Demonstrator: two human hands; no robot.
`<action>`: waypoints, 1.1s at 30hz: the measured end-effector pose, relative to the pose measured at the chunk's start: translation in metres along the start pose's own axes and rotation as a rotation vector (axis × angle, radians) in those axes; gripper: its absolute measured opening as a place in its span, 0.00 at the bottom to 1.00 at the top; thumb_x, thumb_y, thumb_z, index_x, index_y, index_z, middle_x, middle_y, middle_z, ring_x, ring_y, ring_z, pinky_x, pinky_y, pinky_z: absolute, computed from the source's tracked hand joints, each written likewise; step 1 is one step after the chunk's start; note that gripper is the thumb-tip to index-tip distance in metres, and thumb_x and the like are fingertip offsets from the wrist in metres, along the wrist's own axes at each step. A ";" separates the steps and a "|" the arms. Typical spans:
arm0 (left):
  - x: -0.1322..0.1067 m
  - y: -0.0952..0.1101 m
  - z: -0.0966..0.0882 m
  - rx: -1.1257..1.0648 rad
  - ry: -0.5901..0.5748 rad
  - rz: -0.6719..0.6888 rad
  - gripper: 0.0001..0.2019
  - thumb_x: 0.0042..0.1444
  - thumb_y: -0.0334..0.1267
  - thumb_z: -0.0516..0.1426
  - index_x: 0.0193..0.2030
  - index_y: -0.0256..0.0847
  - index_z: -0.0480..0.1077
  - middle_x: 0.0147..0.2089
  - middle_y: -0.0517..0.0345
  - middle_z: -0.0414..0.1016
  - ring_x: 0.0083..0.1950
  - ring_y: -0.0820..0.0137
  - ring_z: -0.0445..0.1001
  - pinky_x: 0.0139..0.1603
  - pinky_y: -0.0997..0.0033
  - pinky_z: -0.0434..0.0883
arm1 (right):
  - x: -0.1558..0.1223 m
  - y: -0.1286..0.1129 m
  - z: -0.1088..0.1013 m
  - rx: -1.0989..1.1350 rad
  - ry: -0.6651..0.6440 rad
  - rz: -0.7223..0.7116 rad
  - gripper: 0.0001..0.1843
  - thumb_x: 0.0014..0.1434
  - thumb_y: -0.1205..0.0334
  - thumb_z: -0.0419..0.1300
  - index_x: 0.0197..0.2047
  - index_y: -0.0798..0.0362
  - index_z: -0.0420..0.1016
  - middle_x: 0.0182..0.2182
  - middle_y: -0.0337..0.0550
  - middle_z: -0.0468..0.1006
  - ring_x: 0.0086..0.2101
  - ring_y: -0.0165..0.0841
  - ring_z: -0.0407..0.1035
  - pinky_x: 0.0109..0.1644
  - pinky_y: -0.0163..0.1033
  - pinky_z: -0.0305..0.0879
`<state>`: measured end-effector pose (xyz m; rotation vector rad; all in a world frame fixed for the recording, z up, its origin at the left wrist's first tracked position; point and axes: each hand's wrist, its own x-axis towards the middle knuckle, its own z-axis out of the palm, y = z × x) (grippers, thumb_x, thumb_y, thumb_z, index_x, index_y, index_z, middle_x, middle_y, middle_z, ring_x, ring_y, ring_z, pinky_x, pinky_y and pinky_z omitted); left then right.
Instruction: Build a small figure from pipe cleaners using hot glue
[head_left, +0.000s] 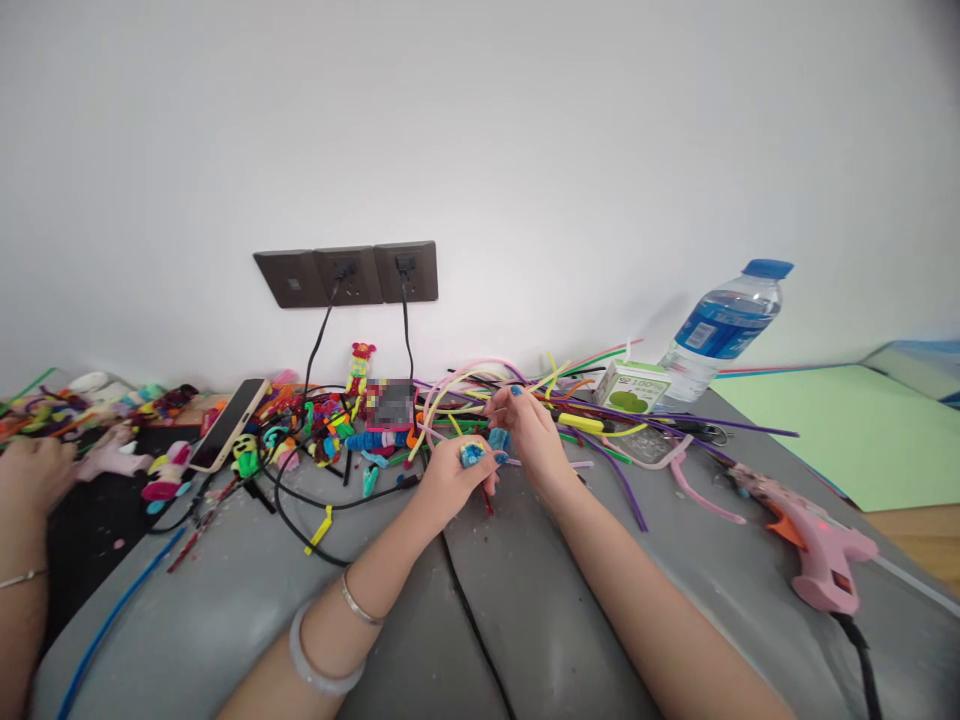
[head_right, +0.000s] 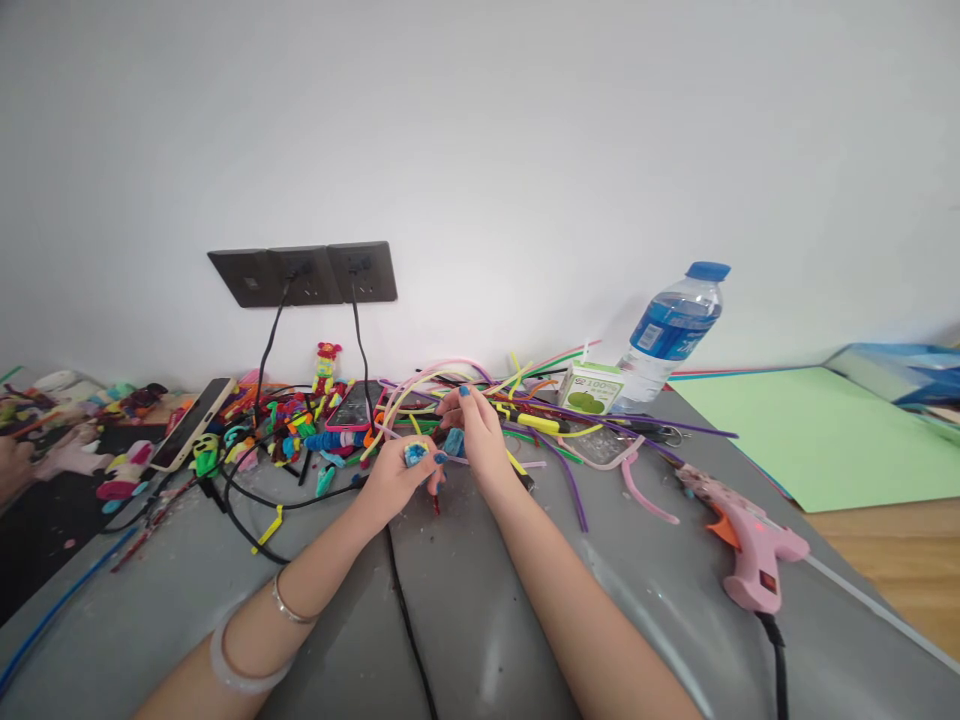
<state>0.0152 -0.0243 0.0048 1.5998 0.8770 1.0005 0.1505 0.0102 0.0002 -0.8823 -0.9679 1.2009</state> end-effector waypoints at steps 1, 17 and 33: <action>0.000 0.000 0.000 0.001 -0.001 -0.002 0.22 0.56 0.56 0.57 0.23 0.39 0.64 0.17 0.62 0.67 0.22 0.73 0.66 0.31 0.72 0.65 | 0.000 0.000 0.000 0.002 -0.004 0.000 0.21 0.53 0.39 0.61 0.29 0.51 0.72 0.26 0.38 0.75 0.24 0.29 0.66 0.32 0.37 0.63; -0.001 0.004 0.000 0.095 0.015 -0.037 0.16 0.47 0.41 0.63 0.22 0.39 0.58 0.21 0.68 0.55 0.25 0.78 0.53 0.27 0.75 0.52 | -0.002 -0.001 0.002 0.041 -0.051 -0.053 0.20 0.57 0.42 0.59 0.32 0.52 0.71 0.23 0.38 0.73 0.24 0.29 0.65 0.29 0.36 0.64; -0.001 0.011 -0.004 0.108 0.103 0.009 0.20 0.52 0.42 0.55 0.17 0.42 0.49 0.18 0.67 0.47 0.22 0.77 0.48 0.25 0.71 0.49 | -0.005 -0.011 0.002 0.019 0.110 -0.188 0.08 0.58 0.56 0.58 0.30 0.50 0.67 0.21 0.32 0.67 0.23 0.28 0.59 0.28 0.34 0.57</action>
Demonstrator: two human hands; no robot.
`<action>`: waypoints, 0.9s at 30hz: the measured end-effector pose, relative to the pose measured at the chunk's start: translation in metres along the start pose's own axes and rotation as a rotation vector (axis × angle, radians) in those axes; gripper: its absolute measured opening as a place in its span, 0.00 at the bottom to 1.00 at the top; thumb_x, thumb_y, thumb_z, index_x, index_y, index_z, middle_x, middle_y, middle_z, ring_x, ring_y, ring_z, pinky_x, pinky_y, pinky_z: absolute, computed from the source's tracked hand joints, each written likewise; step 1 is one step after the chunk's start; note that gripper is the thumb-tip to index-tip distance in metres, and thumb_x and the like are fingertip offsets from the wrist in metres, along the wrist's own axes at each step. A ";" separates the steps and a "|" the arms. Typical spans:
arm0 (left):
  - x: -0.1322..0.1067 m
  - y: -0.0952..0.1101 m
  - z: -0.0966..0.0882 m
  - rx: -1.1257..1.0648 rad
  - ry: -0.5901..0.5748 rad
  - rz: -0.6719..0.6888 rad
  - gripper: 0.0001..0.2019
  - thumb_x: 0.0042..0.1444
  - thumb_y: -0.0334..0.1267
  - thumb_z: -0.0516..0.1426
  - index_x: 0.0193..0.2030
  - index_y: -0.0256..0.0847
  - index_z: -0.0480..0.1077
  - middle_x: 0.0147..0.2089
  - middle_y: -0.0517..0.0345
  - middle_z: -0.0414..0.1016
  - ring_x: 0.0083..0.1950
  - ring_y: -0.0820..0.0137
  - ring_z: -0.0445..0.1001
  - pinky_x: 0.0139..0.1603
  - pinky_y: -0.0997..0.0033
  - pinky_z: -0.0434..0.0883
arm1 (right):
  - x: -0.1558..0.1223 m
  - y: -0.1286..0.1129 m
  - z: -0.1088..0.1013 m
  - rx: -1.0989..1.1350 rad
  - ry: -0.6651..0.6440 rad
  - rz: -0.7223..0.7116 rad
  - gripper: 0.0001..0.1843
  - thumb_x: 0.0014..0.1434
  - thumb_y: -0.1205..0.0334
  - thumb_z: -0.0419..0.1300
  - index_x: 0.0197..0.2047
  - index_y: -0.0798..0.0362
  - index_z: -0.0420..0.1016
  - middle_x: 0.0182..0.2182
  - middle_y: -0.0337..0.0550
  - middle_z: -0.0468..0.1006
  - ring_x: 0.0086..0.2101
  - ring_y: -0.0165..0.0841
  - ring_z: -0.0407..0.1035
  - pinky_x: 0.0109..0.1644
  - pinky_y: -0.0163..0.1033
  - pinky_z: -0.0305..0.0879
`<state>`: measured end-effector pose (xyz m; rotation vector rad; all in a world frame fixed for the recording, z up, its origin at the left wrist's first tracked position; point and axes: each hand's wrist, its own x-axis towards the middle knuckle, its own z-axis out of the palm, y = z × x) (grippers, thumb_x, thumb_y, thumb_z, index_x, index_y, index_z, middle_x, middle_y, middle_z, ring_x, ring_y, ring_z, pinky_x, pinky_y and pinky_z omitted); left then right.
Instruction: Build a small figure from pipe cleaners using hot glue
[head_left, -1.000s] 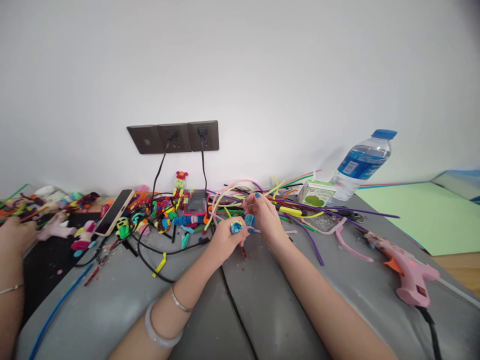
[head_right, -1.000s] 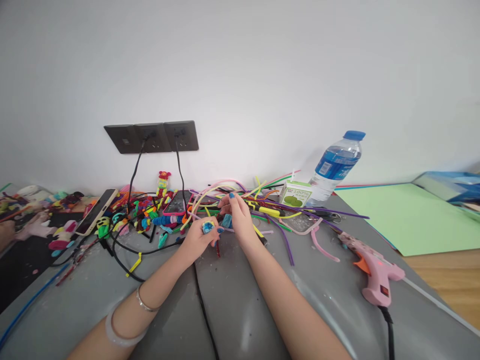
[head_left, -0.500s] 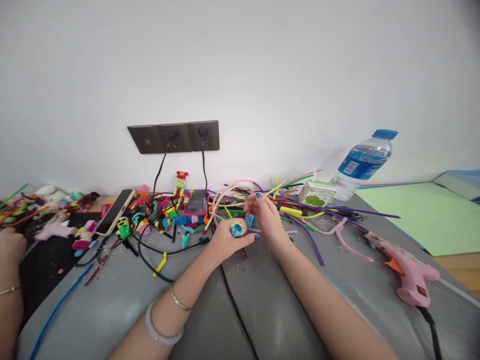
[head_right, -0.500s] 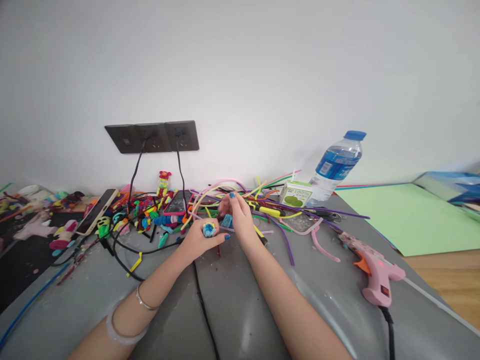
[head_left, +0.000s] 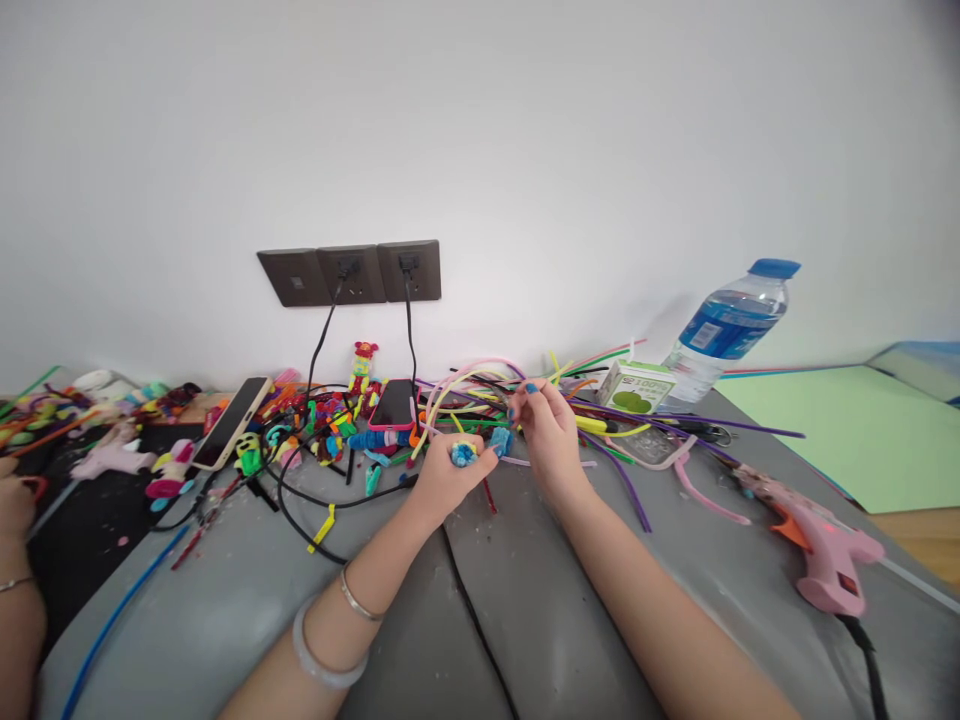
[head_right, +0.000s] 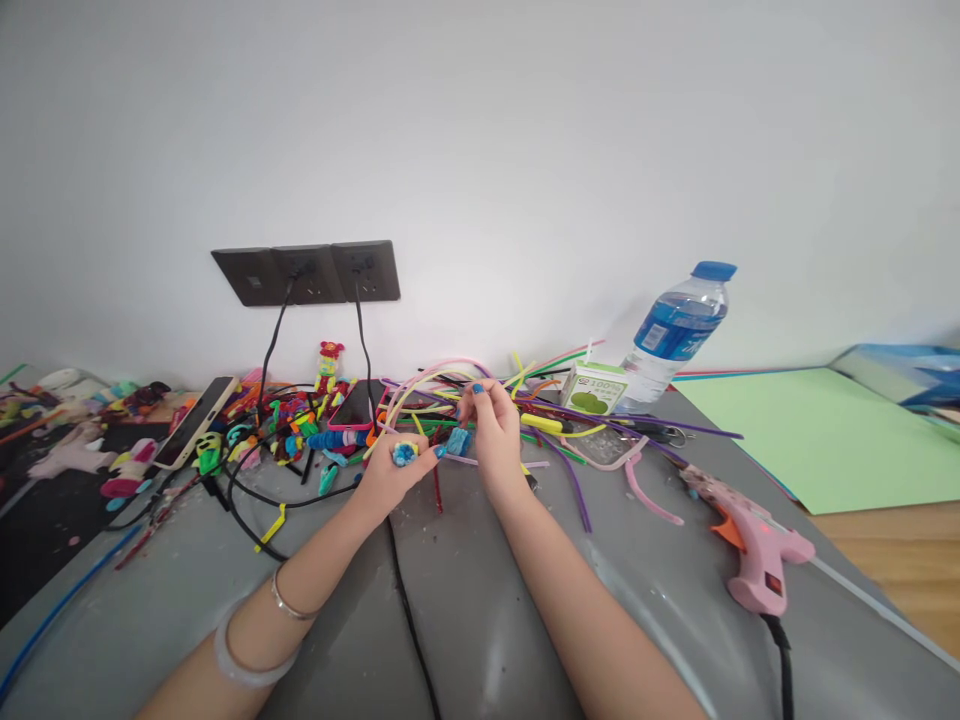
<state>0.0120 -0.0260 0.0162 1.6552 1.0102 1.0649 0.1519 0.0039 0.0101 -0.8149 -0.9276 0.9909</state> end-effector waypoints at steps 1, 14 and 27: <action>0.000 0.001 0.000 -0.005 0.015 0.002 0.20 0.51 0.42 0.55 0.17 0.42 0.48 0.18 0.67 0.46 0.22 0.77 0.48 0.25 0.71 0.48 | 0.000 0.000 0.000 -0.003 0.000 0.005 0.09 0.58 0.56 0.58 0.30 0.50 0.66 0.21 0.32 0.67 0.23 0.28 0.59 0.28 0.34 0.57; 0.001 0.001 -0.002 0.033 0.051 -0.016 0.21 0.54 0.43 0.53 0.17 0.42 0.46 0.18 0.66 0.45 0.22 0.77 0.47 0.25 0.71 0.48 | -0.002 -0.001 0.001 -0.047 -0.028 0.031 0.11 0.59 0.54 0.59 0.29 0.49 0.66 0.20 0.33 0.66 0.23 0.29 0.59 0.28 0.35 0.56; 0.002 0.000 -0.001 0.105 -0.062 -0.006 0.20 0.56 0.44 0.52 0.18 0.42 0.46 0.19 0.66 0.44 0.23 0.76 0.46 0.26 0.70 0.47 | -0.002 0.000 0.001 -0.051 -0.100 0.046 0.11 0.59 0.53 0.59 0.29 0.50 0.67 0.19 0.33 0.66 0.22 0.28 0.59 0.28 0.35 0.57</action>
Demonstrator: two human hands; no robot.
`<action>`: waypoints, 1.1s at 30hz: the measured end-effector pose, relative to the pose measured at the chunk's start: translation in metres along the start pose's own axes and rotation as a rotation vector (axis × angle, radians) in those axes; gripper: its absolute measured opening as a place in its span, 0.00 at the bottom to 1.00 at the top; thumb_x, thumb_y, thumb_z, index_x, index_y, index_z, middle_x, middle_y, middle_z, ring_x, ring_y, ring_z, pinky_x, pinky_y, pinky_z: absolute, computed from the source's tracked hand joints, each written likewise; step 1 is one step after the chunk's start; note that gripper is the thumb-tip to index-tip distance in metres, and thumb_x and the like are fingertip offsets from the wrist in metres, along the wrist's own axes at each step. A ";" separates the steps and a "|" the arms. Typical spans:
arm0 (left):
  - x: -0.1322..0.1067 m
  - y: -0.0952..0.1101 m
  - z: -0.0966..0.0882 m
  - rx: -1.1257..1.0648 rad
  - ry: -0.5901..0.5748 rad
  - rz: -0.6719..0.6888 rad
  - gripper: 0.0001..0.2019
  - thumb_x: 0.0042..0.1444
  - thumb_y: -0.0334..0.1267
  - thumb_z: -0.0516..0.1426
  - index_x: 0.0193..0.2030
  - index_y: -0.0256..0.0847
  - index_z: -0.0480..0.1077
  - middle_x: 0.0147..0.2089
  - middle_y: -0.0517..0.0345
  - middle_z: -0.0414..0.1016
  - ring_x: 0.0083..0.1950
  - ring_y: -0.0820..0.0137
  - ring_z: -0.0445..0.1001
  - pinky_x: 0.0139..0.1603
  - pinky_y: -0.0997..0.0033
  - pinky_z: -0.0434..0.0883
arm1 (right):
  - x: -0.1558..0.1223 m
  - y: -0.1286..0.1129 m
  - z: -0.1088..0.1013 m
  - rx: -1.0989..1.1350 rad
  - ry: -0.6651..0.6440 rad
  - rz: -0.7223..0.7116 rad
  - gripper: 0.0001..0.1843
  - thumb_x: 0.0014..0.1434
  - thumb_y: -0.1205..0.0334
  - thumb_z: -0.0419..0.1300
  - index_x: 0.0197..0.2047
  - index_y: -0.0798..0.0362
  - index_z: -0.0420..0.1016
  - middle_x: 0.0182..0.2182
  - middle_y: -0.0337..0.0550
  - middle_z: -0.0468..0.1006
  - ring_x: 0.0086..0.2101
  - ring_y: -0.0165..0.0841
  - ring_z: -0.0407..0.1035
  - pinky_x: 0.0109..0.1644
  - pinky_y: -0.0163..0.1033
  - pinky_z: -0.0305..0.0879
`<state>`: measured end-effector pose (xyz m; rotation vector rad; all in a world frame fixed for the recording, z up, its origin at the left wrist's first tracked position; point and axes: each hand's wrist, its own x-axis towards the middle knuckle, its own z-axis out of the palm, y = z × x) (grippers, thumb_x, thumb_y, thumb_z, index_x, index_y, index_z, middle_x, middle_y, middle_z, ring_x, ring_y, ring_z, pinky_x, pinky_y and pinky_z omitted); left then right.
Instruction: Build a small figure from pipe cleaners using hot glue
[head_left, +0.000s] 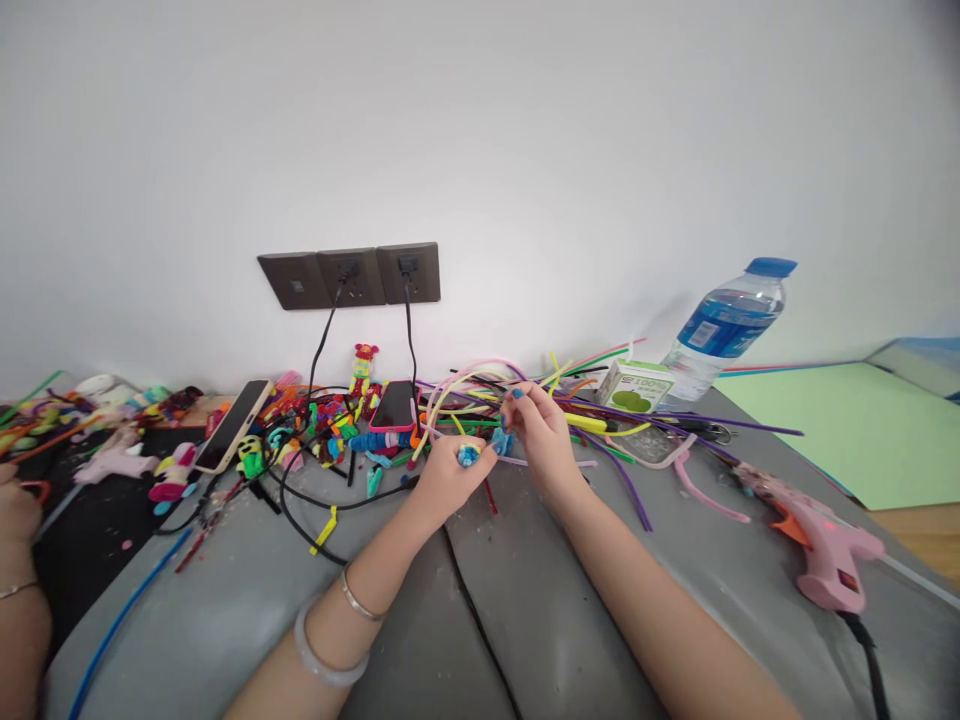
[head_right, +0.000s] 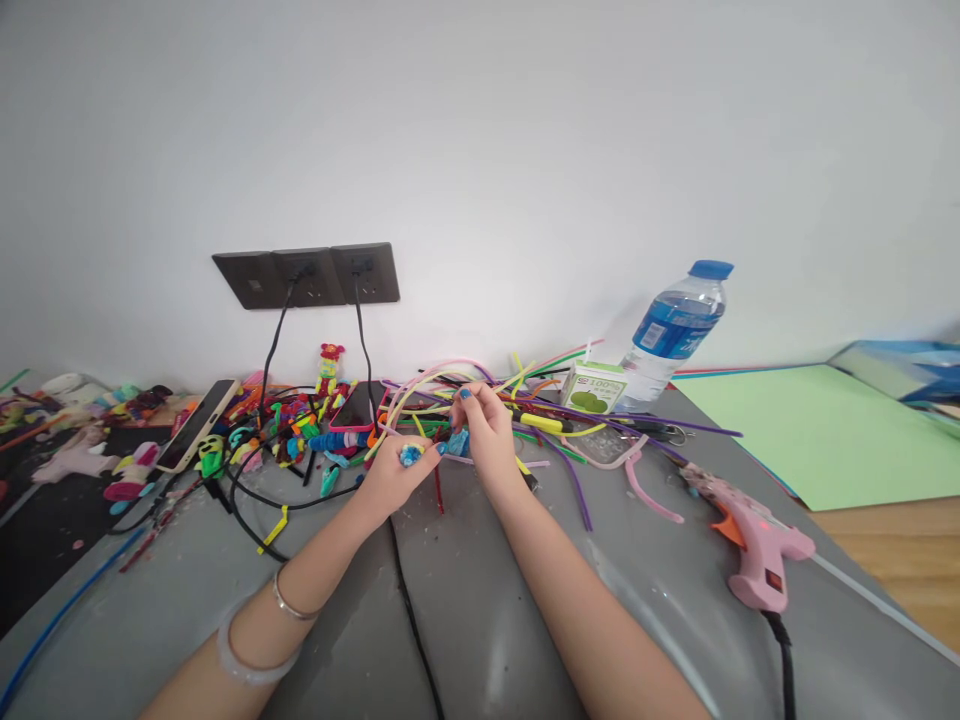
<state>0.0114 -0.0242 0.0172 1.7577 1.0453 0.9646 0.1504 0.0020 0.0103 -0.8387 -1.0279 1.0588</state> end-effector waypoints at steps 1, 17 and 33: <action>0.000 -0.002 0.001 0.018 0.000 -0.005 0.21 0.55 0.43 0.52 0.18 0.42 0.46 0.19 0.67 0.44 0.23 0.76 0.47 0.26 0.71 0.48 | 0.000 0.000 0.000 -0.003 -0.007 0.004 0.11 0.58 0.53 0.59 0.29 0.50 0.67 0.19 0.33 0.66 0.22 0.28 0.59 0.28 0.35 0.57; -0.010 -0.009 0.004 0.257 -0.104 0.174 0.12 0.58 0.31 0.50 0.48 0.40 0.61 0.45 0.51 0.70 0.45 0.64 0.68 0.47 0.64 0.66 | -0.001 0.002 0.003 -0.063 -0.078 0.022 0.13 0.57 0.51 0.59 0.29 0.51 0.66 0.19 0.33 0.66 0.21 0.27 0.59 0.27 0.34 0.57; -0.005 -0.016 0.004 0.326 -0.026 0.350 0.12 0.56 0.27 0.56 0.46 0.43 0.69 0.51 0.50 0.71 0.56 0.60 0.69 0.57 0.60 0.66 | 0.001 0.005 0.000 -0.030 -0.058 0.029 0.18 0.58 0.45 0.60 0.28 0.50 0.70 0.23 0.36 0.69 0.25 0.31 0.63 0.30 0.36 0.61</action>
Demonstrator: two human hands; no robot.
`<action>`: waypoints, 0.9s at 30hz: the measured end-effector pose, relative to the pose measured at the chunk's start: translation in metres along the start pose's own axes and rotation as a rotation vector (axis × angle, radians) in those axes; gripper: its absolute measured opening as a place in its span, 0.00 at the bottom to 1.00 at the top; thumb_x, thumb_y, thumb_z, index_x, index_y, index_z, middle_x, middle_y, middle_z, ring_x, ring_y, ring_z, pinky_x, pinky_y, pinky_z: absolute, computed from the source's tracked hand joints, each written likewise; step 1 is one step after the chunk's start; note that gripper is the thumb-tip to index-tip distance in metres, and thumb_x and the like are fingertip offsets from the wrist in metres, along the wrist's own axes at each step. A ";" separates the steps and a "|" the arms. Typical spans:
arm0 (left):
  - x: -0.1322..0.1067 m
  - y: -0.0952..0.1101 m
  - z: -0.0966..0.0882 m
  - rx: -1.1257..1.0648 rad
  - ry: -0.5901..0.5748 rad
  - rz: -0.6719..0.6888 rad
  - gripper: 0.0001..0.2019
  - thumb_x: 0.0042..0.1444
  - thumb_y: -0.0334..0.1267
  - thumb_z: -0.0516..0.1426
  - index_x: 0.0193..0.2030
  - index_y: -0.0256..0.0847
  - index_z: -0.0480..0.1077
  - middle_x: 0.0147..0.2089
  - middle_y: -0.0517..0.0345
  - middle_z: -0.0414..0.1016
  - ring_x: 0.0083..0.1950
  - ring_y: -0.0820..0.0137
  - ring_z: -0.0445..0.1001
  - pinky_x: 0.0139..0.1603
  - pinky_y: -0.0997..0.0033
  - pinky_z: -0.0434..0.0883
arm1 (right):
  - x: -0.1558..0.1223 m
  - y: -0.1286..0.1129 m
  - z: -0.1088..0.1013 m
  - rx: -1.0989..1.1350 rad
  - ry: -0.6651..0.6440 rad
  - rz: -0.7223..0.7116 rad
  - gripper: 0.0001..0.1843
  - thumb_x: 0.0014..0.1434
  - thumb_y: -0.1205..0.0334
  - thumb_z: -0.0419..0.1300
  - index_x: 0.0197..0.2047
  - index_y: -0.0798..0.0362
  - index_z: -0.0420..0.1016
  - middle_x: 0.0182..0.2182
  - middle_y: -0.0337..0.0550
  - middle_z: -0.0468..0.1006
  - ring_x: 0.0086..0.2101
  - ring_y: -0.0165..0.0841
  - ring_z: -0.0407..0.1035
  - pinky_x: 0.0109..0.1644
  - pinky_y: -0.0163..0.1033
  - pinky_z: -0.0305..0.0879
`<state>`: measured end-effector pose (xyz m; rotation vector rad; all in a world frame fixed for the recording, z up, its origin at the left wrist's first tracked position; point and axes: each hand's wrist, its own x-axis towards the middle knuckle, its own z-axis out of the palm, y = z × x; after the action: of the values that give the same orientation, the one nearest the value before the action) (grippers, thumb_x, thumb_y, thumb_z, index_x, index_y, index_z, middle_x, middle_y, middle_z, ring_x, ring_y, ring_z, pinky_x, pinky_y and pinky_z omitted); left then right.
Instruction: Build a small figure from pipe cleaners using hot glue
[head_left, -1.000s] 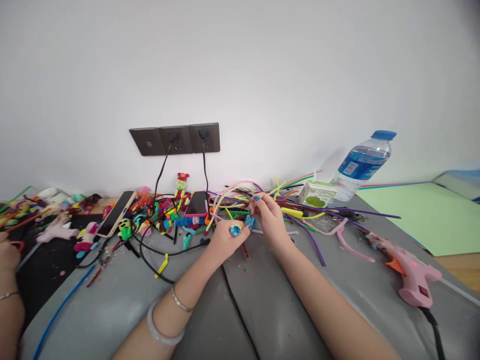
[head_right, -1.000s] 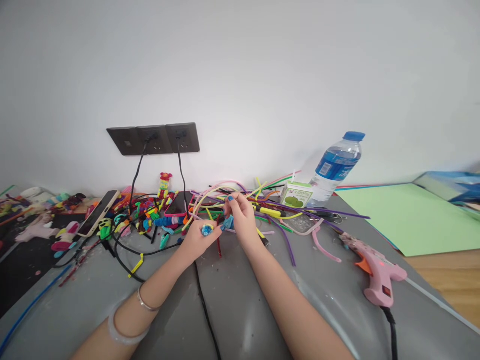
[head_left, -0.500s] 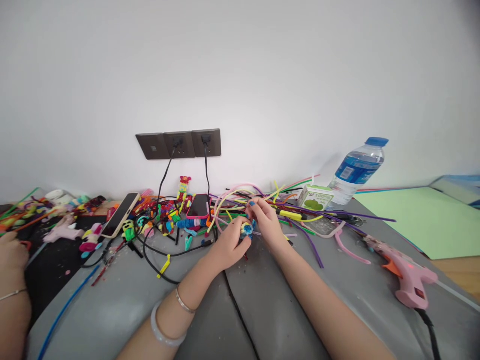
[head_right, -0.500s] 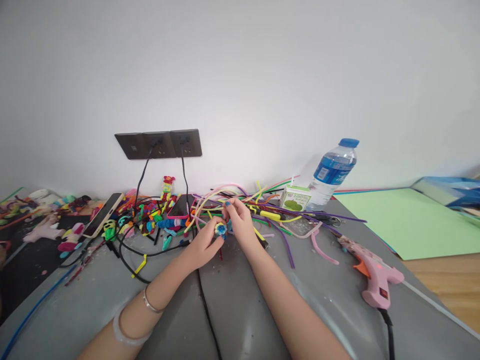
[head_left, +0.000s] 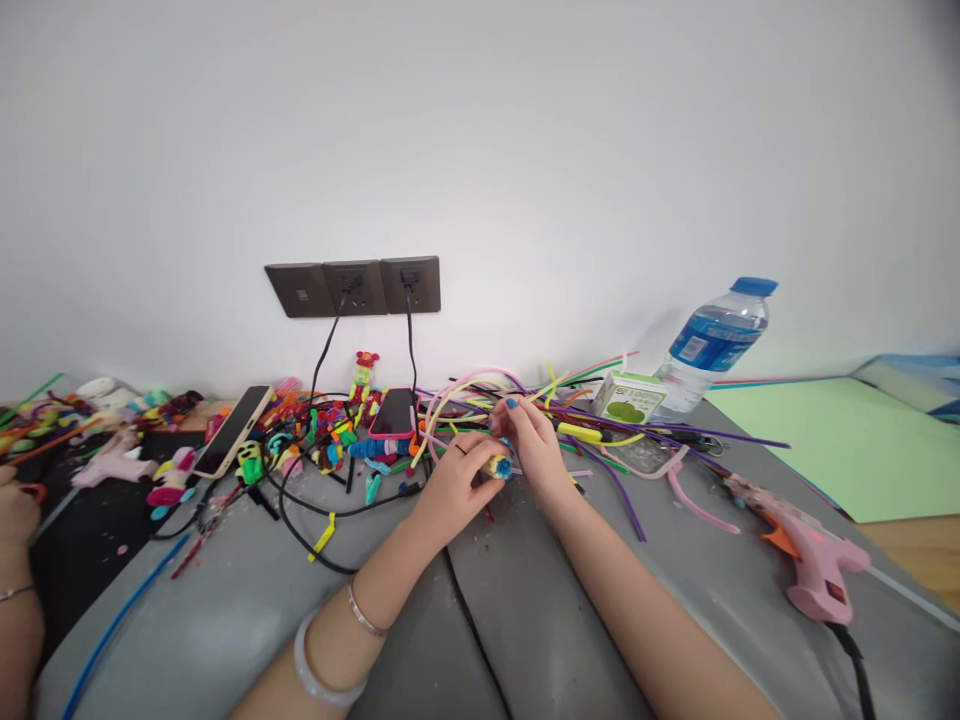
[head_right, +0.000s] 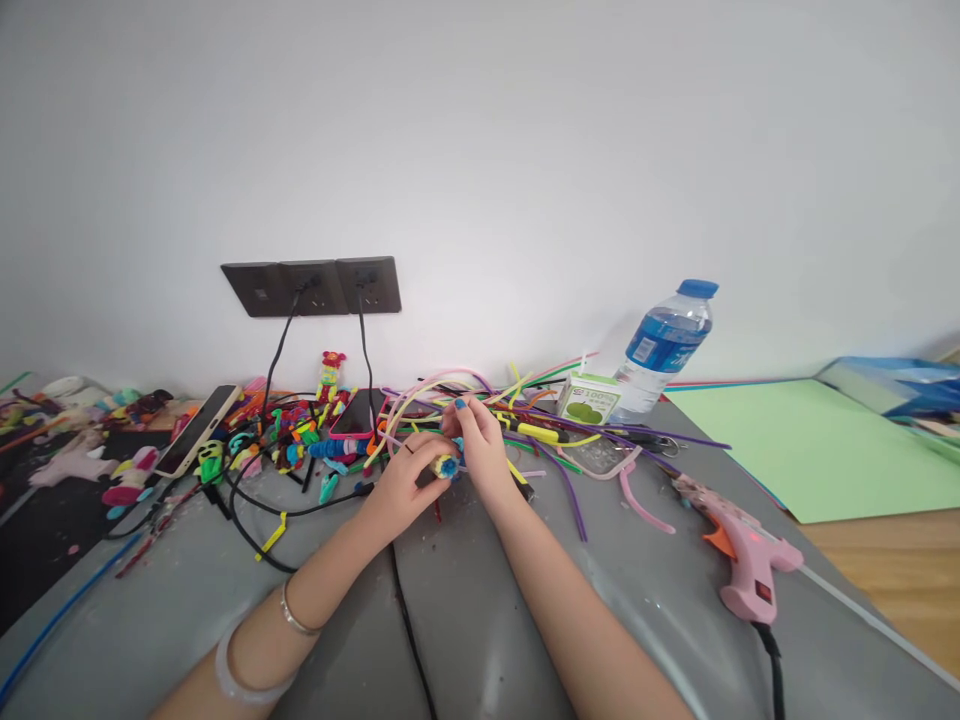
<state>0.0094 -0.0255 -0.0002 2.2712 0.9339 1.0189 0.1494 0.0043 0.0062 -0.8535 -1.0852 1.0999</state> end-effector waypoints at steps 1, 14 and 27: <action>0.000 0.000 0.000 0.000 0.007 0.017 0.11 0.56 0.27 0.56 0.45 0.43 0.69 0.51 0.50 0.71 0.56 0.61 0.69 0.57 0.60 0.66 | 0.000 0.000 -0.001 -0.007 0.004 -0.004 0.18 0.58 0.45 0.60 0.28 0.50 0.71 0.23 0.37 0.69 0.25 0.31 0.63 0.30 0.36 0.61; 0.000 -0.001 -0.001 0.282 0.131 0.117 0.11 0.53 0.30 0.62 0.42 0.48 0.77 0.69 0.53 0.55 0.68 0.53 0.55 0.68 0.46 0.57 | -0.001 0.000 -0.003 0.091 -0.087 0.189 0.18 0.53 0.43 0.64 0.35 0.51 0.78 0.27 0.39 0.78 0.29 0.33 0.72 0.39 0.38 0.70; -0.005 -0.014 0.003 0.539 0.053 0.187 0.08 0.53 0.31 0.62 0.41 0.43 0.77 0.75 0.53 0.46 0.74 0.46 0.38 0.68 0.34 0.53 | -0.007 -0.012 -0.003 -0.351 -0.476 0.116 0.08 0.53 0.60 0.63 0.34 0.56 0.79 0.31 0.42 0.79 0.33 0.34 0.70 0.39 0.37 0.65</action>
<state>0.0037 -0.0207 -0.0136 2.8299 1.1428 0.9964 0.1550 -0.0059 0.0149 -0.9618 -1.6774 1.2662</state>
